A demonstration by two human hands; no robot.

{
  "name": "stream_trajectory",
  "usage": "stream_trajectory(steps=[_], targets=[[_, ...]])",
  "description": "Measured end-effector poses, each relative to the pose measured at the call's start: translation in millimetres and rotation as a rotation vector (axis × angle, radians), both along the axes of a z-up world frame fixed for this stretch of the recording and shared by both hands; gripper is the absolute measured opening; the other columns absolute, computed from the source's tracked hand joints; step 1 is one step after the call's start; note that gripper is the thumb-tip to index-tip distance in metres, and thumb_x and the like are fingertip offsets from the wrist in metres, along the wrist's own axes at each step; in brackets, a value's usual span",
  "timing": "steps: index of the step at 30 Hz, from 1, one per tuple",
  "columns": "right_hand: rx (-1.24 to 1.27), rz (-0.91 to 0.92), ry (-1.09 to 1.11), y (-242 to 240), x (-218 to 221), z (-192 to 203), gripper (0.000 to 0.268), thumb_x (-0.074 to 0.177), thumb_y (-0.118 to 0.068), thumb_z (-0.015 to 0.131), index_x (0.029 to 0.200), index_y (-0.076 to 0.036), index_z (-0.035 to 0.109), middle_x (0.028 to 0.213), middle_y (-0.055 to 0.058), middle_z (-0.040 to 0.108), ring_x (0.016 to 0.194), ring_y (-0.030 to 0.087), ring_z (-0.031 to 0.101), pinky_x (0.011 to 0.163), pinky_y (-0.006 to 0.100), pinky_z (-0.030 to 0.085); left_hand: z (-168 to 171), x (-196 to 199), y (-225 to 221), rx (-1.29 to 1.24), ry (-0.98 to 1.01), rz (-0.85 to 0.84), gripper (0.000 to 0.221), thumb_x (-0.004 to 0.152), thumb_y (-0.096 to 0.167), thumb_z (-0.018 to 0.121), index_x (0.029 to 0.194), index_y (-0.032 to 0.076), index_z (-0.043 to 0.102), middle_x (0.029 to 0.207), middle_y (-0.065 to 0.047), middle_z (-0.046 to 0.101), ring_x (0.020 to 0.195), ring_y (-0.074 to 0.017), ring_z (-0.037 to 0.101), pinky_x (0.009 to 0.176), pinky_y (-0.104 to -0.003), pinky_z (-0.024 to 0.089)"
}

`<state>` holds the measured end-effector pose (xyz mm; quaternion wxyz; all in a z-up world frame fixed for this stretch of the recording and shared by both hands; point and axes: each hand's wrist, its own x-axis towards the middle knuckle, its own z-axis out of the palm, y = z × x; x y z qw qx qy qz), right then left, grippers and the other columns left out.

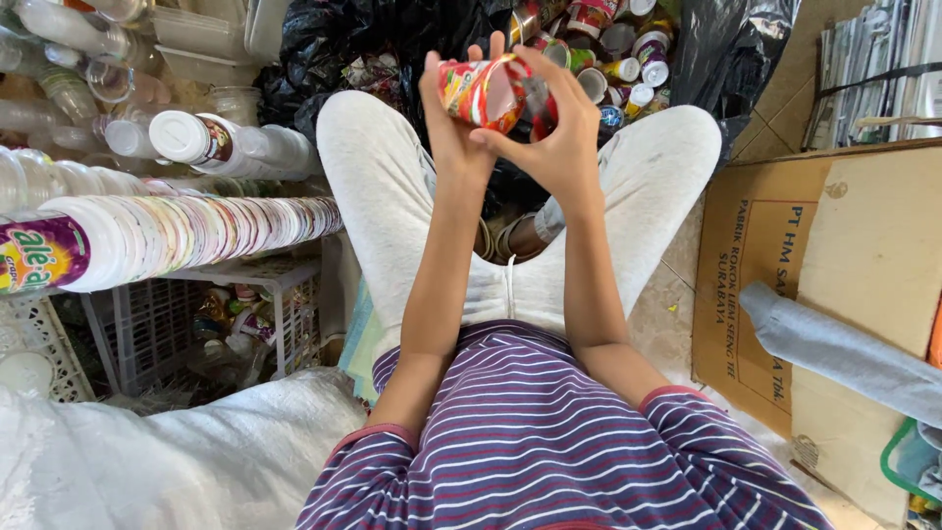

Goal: Cleaning plastic cups by scraping off labels or foil using a small blade

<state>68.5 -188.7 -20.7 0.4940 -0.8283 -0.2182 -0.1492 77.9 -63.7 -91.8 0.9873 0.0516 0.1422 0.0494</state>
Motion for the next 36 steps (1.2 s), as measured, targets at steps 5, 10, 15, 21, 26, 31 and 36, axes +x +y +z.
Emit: stream_trajectory(steps=[5, 10, 15, 21, 26, 31, 36], targets=[[-0.004, 0.067, 0.049, 6, -8, 7, 0.076, 0.066, -0.018, 0.103, 0.128, -0.003, 0.062, 0.115, 0.014, 0.074, 0.094, 0.025, 0.073, 0.085, 0.034, 0.059, -27, 4, 15, -0.022, 0.047, 0.046, 0.031, 0.092, 0.033, 0.070, 0.094, 0.008, 0.052, 0.095, -0.013, 0.070, 0.092, -0.0246, 0.069, 0.091, -0.036, 0.057], [-0.106, 0.041, -0.021, 12, -16, 11, 0.074, 0.066, -0.025, 0.102, 0.124, -0.001, 0.062, 0.114, 0.012, 0.074, 0.085, 0.023, 0.072, 0.076, 0.033, 0.058, -35, 6, 22, 0.087, 0.116, 0.016, 0.030, 0.089, 0.034, 0.068, 0.083, 0.005, 0.064, 0.079, -0.012, 0.069, 0.077, -0.0215, 0.068, 0.074, -0.032, 0.057], [-0.123, 0.052, 0.000, 11, -21, 22, 0.073, 0.064, -0.026, 0.100, 0.122, 0.000, 0.064, 0.113, 0.012, 0.074, 0.080, 0.022, 0.070, 0.072, 0.032, 0.057, -33, 10, 26, -0.038, 0.167, 0.037, 0.031, 0.082, 0.036, 0.077, 0.074, 0.014, 0.058, 0.063, -0.004, 0.061, 0.060, -0.0134, 0.059, 0.064, -0.027, 0.054], [-0.159, 0.085, -0.008, 6, -15, 17, 0.078, 0.065, -0.023, 0.100, 0.130, -0.008, 0.062, 0.117, 0.008, 0.070, 0.084, 0.022, 0.069, 0.074, 0.033, 0.056, 5, -4, 29, 0.121, -0.139, -0.041, 0.036, 0.096, 0.044, 0.061, 0.093, 0.007, 0.063, 0.087, -0.006, 0.066, 0.085, -0.0190, 0.066, 0.083, -0.031, 0.052], [-0.285, 0.064, -0.105, -3, -8, 16, 0.074, 0.070, -0.022, 0.100, 0.134, -0.013, 0.064, 0.113, 0.002, 0.062, 0.079, 0.018, 0.061, 0.068, 0.030, 0.050, -2, -15, 38, -0.049, -0.137, -0.264, 0.055, 0.098, 0.043, 0.066, 0.125, -0.004, 0.060, 0.130, -0.017, 0.065, 0.120, -0.0217, 0.065, 0.109, -0.035, 0.053], [-0.129, 0.218, 0.123, -10, -8, 1, 0.098, 0.077, -0.055, 0.090, 0.149, -0.007, 0.043, 0.119, 0.011, 0.063, 0.079, 0.020, 0.059, 0.073, 0.032, 0.050, -20, -5, 38, 0.205, -0.064, -0.119, 0.030, 0.094, 0.019, 0.073, 0.113, 0.003, 0.056, 0.102, -0.009, 0.067, 0.106, -0.0286, 0.068, 0.094, -0.039, 0.058], [0.260, 0.349, 0.387, -10, -9, -1, 0.033, 0.106, -0.028, 0.039, 0.128, -0.003, 0.042, 0.091, 0.011, 0.059, 0.076, 0.017, 0.049, 0.070, 0.029, 0.042, -3, -10, 47, 0.001, -0.156, -0.098, 0.029, 0.093, 0.020, 0.068, 0.115, 0.005, 0.058, 0.107, -0.011, 0.063, 0.100, -0.0193, 0.064, 0.088, -0.033, 0.054]])
